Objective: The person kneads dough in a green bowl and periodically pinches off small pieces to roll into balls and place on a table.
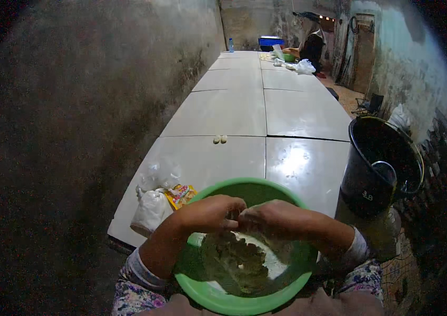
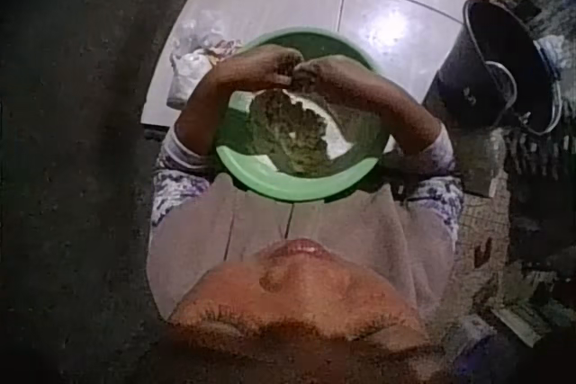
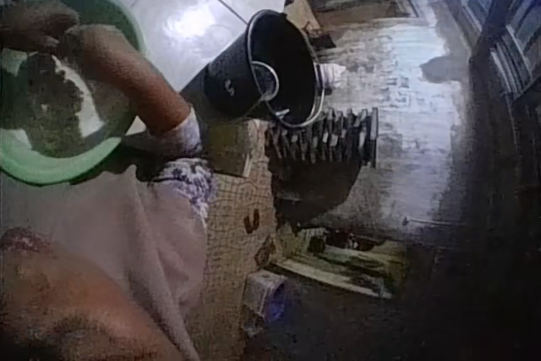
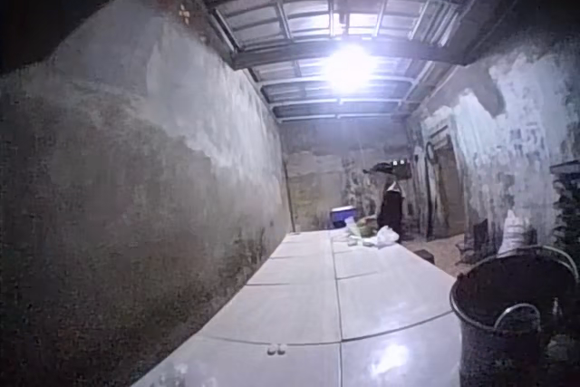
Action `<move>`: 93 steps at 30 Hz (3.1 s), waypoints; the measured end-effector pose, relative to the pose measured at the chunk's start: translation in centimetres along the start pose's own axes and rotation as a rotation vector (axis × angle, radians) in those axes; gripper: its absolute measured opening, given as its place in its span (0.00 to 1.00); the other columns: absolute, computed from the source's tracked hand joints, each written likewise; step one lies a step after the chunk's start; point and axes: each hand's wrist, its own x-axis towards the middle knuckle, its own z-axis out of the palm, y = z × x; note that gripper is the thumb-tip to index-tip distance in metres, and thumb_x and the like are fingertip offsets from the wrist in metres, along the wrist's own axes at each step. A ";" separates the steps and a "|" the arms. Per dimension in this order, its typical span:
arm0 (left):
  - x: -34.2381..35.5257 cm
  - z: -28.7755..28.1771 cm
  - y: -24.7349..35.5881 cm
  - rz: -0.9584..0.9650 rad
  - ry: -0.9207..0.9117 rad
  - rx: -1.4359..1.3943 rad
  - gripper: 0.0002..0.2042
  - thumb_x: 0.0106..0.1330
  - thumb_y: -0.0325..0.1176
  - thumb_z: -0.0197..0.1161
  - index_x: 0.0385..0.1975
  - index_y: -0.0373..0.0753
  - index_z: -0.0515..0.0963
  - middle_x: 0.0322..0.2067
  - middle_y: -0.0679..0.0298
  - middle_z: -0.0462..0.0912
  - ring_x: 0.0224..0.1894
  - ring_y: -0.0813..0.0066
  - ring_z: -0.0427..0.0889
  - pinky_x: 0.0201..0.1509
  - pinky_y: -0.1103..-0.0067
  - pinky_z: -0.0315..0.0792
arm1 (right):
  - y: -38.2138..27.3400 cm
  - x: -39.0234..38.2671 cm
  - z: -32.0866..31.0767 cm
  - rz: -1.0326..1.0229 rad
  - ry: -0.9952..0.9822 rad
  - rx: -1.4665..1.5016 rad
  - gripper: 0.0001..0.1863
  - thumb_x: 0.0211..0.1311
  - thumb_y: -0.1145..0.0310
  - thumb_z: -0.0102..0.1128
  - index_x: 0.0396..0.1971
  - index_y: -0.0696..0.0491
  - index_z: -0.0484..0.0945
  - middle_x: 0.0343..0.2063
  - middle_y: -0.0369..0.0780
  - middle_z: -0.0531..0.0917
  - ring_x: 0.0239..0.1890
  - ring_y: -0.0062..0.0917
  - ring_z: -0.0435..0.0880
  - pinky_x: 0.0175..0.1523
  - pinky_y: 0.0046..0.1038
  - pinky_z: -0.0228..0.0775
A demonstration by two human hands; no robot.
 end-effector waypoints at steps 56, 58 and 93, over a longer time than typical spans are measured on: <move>4.8 -3.4 -0.5 0.052 0.120 -0.263 0.11 0.60 0.31 0.58 0.40 0.33 0.76 0.31 0.64 0.81 0.35 0.81 0.75 0.44 0.78 0.70 | 5.0 0.7 -2.8 -0.172 0.542 0.369 0.16 0.41 0.79 0.63 0.34 0.55 0.74 0.35 0.42 0.73 0.38 0.33 0.75 0.43 0.27 0.69; 5.1 -3.2 -0.4 0.070 0.133 -0.235 0.11 0.60 0.31 0.58 0.40 0.33 0.76 0.31 0.64 0.81 0.35 0.81 0.75 0.44 0.78 0.70 | 5.9 0.7 -2.6 -0.164 0.573 0.233 0.15 0.42 0.79 0.62 0.34 0.55 0.74 0.35 0.42 0.73 0.37 0.32 0.75 0.43 0.28 0.69; 4.4 -3.0 0.7 0.100 0.300 -0.577 0.11 0.61 0.25 0.54 0.40 0.28 0.76 0.32 0.60 0.81 0.35 0.78 0.78 0.44 0.80 0.71 | 4.9 0.1 -3.4 -0.169 0.778 0.054 0.18 0.37 0.75 0.64 0.34 0.54 0.72 0.31 0.41 0.73 0.33 0.33 0.76 0.40 0.28 0.69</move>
